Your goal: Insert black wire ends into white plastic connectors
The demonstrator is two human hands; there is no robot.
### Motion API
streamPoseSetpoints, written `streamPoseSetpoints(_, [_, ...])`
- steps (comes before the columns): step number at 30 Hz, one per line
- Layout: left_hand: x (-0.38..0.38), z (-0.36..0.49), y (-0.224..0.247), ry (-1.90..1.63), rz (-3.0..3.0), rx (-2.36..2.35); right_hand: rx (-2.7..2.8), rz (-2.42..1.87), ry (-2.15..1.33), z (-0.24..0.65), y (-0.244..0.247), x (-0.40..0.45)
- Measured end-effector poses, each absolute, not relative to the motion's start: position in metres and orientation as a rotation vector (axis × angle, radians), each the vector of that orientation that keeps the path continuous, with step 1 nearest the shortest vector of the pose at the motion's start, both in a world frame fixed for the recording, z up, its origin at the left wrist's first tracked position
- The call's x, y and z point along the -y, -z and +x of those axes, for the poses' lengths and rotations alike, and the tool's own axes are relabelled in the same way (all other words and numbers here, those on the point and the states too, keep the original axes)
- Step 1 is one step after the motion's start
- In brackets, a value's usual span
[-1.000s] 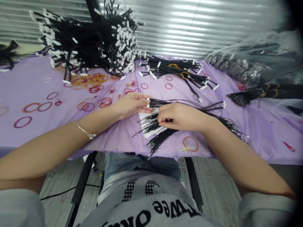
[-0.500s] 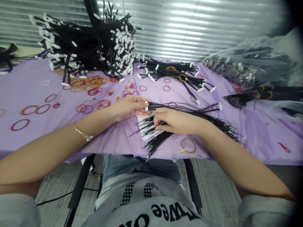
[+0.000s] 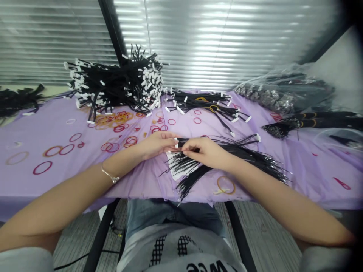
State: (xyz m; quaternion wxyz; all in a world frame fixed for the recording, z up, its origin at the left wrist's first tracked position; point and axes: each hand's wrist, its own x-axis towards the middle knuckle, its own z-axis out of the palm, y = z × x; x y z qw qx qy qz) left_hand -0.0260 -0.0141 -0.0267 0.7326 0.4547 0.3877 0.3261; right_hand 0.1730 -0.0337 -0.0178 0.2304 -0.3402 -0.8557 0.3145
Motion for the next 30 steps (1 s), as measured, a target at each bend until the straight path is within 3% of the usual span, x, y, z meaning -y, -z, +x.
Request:
streamPoseSetpoints(4, [0.016,-0.025,0.025,-0.779,0.976,-0.91,2.223,-0.983,-0.825,0.171,0.014,0.038])
streamPoseSetpoints(11, [0.022,-0.022,0.02,-0.818,0.925,-0.928,2.002,-1.074,-1.132,0.175,0.016,0.031])
streamPoseSetpoints(30, [0.011,-0.036,0.026,-0.617,0.941,-0.836,2.099,-1.275,-0.949,0.183,0.007,0.026])
